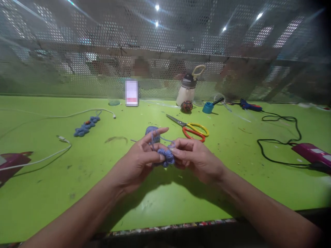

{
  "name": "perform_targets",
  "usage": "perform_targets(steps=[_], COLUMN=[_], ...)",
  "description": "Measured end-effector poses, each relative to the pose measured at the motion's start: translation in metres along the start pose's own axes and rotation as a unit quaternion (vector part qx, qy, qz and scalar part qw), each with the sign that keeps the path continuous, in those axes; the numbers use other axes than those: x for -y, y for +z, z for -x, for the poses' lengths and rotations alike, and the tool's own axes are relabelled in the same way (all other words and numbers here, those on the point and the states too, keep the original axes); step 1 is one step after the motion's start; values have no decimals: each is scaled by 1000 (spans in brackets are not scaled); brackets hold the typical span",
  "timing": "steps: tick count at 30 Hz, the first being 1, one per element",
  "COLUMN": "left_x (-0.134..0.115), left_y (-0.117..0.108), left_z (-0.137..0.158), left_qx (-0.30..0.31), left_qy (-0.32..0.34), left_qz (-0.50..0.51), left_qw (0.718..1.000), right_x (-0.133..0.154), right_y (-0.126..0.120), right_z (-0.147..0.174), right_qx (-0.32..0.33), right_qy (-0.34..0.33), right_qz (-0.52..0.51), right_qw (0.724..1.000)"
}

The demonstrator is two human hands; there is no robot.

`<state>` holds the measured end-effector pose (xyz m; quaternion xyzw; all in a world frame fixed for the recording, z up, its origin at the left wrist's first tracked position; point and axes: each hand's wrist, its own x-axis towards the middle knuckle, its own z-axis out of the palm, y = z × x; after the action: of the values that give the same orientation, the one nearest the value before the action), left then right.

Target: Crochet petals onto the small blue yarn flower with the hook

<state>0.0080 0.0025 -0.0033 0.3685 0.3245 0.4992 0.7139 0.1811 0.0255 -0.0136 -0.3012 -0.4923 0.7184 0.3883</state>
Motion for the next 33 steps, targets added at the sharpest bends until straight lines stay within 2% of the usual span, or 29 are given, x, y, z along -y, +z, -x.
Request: perform_targets(steps=[4, 9, 15, 19, 22, 25, 29, 33], left_x=[2, 2, 0, 2, 4, 5, 4, 3], left_y=[-4, -6, -6, -6, -5, -3, 3, 8], left_z=[-3, -7, -8, -10, -10, -7, -1, 3], left_qx=[-10, -40, -56, -70, -60, -36, -39, -37], left_qy=[-12, 7, -9, 2, 12, 55, 161, 183], left_qz=[-33, -77, -35, -45, -74, -134, -221, -247], left_qw=[999, 996, 998, 996, 995, 989, 961, 951], right_x=[-5, -1, 3, 6, 6, 5, 7, 10], right_y=[-3, -11, -13, -10, -8, -8, -8, -6], right_z=[-1, -3, -3, 0, 1, 1, 3, 6], right_qx=[-11, -3, -67, -62, -40, -27, -26, -8], right_qy=[-14, -12, -63, -110, -95, -64, -77, -97], right_qz=[37, 60, 138, 212, 215, 180, 167, 211], right_qw=[999, 998, 986, 969, 971, 981, 983, 973])
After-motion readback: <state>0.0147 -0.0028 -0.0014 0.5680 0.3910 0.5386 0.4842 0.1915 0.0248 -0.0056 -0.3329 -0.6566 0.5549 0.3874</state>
